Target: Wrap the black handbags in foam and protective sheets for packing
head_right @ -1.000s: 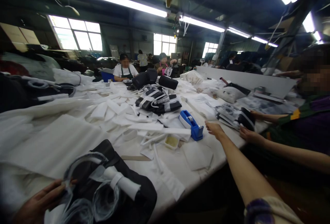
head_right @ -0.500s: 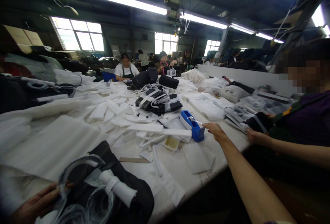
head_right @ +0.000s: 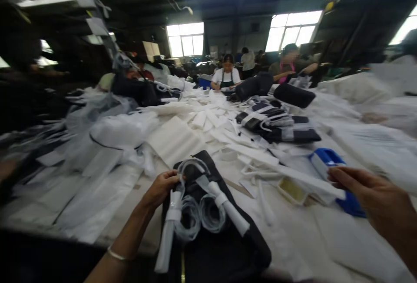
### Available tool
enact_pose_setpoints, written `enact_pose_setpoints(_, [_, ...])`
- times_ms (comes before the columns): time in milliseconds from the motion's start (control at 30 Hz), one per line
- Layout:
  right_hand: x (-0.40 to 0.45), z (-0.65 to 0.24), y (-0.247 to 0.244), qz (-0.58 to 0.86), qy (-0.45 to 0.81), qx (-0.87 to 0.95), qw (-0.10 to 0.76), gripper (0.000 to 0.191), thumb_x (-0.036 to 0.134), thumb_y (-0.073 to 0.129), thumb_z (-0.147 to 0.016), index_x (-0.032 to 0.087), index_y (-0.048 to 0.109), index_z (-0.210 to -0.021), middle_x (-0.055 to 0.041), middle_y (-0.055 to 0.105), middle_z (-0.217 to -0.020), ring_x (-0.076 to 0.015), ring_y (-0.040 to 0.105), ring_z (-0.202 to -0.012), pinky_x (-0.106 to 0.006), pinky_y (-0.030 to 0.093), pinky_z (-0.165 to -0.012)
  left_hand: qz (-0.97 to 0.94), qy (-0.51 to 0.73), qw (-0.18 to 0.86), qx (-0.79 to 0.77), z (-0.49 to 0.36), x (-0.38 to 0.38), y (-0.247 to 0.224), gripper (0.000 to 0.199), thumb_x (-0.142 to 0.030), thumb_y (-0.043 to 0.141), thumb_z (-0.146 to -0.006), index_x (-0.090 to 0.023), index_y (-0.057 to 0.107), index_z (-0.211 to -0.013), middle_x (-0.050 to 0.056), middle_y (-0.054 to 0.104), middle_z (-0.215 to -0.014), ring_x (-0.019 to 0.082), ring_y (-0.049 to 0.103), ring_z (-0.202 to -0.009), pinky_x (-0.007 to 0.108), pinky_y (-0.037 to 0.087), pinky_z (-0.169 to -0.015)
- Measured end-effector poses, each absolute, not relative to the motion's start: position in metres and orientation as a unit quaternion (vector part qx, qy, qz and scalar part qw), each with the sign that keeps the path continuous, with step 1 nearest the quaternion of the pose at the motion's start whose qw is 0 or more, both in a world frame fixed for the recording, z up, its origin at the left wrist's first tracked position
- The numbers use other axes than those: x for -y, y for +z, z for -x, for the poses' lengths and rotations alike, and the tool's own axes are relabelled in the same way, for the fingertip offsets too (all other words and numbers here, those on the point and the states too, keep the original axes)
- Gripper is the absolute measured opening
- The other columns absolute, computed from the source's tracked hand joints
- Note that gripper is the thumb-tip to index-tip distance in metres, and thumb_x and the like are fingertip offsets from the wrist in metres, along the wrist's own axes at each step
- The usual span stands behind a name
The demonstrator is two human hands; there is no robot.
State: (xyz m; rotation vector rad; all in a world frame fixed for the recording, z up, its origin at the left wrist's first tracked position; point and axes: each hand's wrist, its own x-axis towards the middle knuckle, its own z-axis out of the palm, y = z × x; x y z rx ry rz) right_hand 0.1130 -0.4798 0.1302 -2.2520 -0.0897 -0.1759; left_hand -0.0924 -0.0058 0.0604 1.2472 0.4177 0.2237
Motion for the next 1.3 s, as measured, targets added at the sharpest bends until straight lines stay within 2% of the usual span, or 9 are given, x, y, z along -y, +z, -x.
enact_pose_setpoints(33, [0.442,-0.099,0.142,0.886,-0.014,0.063,0.46,0.033,0.056,0.072,-0.068,0.03,0.074,-0.088,-0.0154,0.074,-0.089,-0.0262,0.07,-0.084,-0.038,0.051,-0.071,-0.578,0.11,0.784,-0.196,0.092,0.006,0.059,0.026,-0.028,0.082,-0.061,-0.012,0.072,-0.078,0.002,0.07,-0.071,0.009,0.056,-0.058,0.02,0.043,-0.058])
enact_pose_setpoints(100, [0.362,-0.061,0.162,0.831,0.066,0.172,0.524,0.04,0.062,0.074,-0.061,0.026,0.074,-0.078,-0.0105,0.072,-0.077,-0.0238,0.067,-0.072,-0.036,0.052,-0.07,-0.578,0.117,0.783,-0.195,0.093,0.006,0.055,0.025,-0.028,0.081,-0.062,-0.012,0.072,-0.08,0.002,0.07,-0.073,0.009,0.056,-0.059,0.02,0.043,-0.06])
enact_pose_setpoints(200, [0.258,-0.007,0.174,0.761,0.227,0.33,0.511,0.034,0.053,0.066,-0.074,0.02,0.072,-0.079,-0.0046,0.068,-0.072,-0.0186,0.062,-0.068,-0.03,0.051,-0.066,-0.578,0.119,0.787,-0.18,0.097,0.009,0.055,0.024,-0.027,0.079,-0.064,-0.012,0.072,-0.082,0.002,0.069,-0.073,0.009,0.056,-0.06,0.02,0.044,-0.061])
enact_pose_setpoints(367, [0.172,0.009,0.148,0.746,0.279,0.392,0.46,0.024,0.038,0.063,-0.076,0.016,0.072,-0.076,-0.0011,0.063,-0.064,-0.0128,0.055,-0.058,-0.024,0.043,-0.055,-0.576,0.121,0.793,-0.155,0.103,0.013,0.063,0.028,-0.027,0.08,-0.065,-0.012,0.071,-0.087,0.003,0.07,-0.077,0.011,0.059,-0.065,0.022,0.046,-0.065])
enact_pose_setpoints(600, [0.143,-0.007,0.125,0.834,0.226,0.355,0.358,0.025,0.038,0.069,-0.07,0.016,0.067,-0.06,0.0006,0.058,-0.055,-0.011,0.05,-0.052,-0.022,0.035,-0.048,-0.575,0.13,0.796,-0.137,0.103,0.013,0.063,0.031,-0.032,0.081,-0.065,-0.012,0.071,-0.087,0.003,0.07,-0.079,0.013,0.06,-0.069,0.024,0.047,-0.068])
enact_pose_setpoints(833, [0.137,-0.012,0.125,0.83,0.274,0.342,0.344,0.027,0.042,0.072,-0.066,0.015,0.068,-0.061,0.0019,0.055,-0.051,-0.0105,0.047,-0.049,-0.022,0.034,-0.045,-0.568,0.125,0.803,-0.129,0.105,0.009,0.057,0.03,-0.032,0.08,-0.066,-0.013,0.072,-0.088,0.003,0.071,-0.082,0.014,0.061,-0.071,0.025,0.047,-0.07])
enact_pose_setpoints(967, [0.136,-0.007,0.125,0.84,0.244,0.354,0.33,0.026,0.041,0.07,-0.067,0.016,0.07,-0.061,0.0006,0.057,-0.052,-0.0115,0.05,-0.051,-0.021,0.035,-0.046,-0.565,0.121,0.805,-0.136,0.108,0.01,0.059,0.032,-0.034,0.08,-0.066,-0.013,0.072,-0.089,0.004,0.071,-0.08,0.014,0.061,-0.07,0.024,0.047,-0.068])
enact_pose_setpoints(1100, [0.135,-0.003,0.123,0.832,0.224,0.368,0.348,0.022,0.036,0.068,-0.068,0.016,0.071,-0.062,0.0003,0.058,-0.054,-0.0108,0.049,-0.052,-0.021,0.035,-0.046,-0.558,0.146,0.801,-0.162,0.108,0.013,0.056,0.034,-0.038,0.08,-0.067,-0.012,0.072,-0.088,0.003,0.071,-0.078,0.013,0.06,-0.067,0.023,0.046,-0.066])
enact_pose_setpoints(1300, [0.136,-0.012,0.115,0.767,0.365,0.322,0.419,0.013,0.02,0.064,-0.062,0.014,0.073,-0.07,0.0005,0.062,-0.056,-0.0098,0.052,-0.049,-0.021,0.044,-0.05,-0.542,0.176,0.802,-0.178,0.106,0.018,0.05,0.032,-0.036,0.08,-0.065,-0.012,0.071,-0.084,0.002,0.07,-0.073,0.013,0.059,-0.062,0.024,0.046,-0.064])
